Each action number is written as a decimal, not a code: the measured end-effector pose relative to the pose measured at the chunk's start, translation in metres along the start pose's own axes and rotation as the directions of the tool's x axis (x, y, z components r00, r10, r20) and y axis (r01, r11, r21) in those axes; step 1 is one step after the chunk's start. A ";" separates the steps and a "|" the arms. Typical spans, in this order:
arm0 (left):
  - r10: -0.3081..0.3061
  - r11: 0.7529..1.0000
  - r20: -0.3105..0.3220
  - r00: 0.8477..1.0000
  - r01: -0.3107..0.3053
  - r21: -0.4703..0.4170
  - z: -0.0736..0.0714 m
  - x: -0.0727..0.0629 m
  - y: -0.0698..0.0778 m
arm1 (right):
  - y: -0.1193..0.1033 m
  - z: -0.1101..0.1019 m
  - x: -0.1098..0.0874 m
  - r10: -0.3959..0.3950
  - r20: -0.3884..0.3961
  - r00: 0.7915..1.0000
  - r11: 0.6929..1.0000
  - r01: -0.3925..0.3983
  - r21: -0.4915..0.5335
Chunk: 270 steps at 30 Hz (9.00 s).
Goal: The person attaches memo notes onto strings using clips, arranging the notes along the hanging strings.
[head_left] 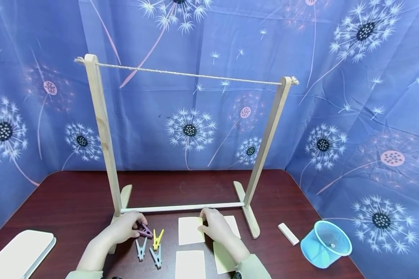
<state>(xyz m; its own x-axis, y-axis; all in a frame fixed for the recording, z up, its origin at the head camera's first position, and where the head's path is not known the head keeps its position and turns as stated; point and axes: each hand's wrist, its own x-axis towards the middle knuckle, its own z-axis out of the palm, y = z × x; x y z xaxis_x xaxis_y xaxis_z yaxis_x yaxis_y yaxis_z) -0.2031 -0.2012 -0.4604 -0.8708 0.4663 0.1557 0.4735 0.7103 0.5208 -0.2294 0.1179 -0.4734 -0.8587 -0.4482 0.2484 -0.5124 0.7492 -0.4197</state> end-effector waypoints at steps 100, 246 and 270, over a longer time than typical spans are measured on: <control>-0.226 0.870 -0.336 0.914 0.034 -0.492 -0.127 0.019 0.069 | -0.072 -0.082 0.105 -0.031 -0.062 0.998 0.841 0.059 0.538; -0.145 0.986 -0.553 0.820 0.070 -0.154 -0.332 0.079 0.175 | -0.218 -0.196 0.207 -0.044 -0.324 0.945 0.570 0.290 0.768; -0.139 0.970 -0.515 0.846 0.013 -0.241 -0.333 0.076 0.169 | -0.205 -0.194 0.203 -0.012 -0.292 0.956 0.568 0.247 0.785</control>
<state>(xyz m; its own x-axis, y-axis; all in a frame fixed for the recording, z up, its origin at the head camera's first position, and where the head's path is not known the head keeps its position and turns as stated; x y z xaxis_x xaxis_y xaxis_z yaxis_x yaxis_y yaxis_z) -0.2334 -0.2212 -0.0806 -0.8705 0.0239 0.4916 0.4164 0.5683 0.7097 -0.2996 -0.0321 -0.1673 -0.8154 -0.2952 0.4980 -0.5020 -0.0679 -0.8622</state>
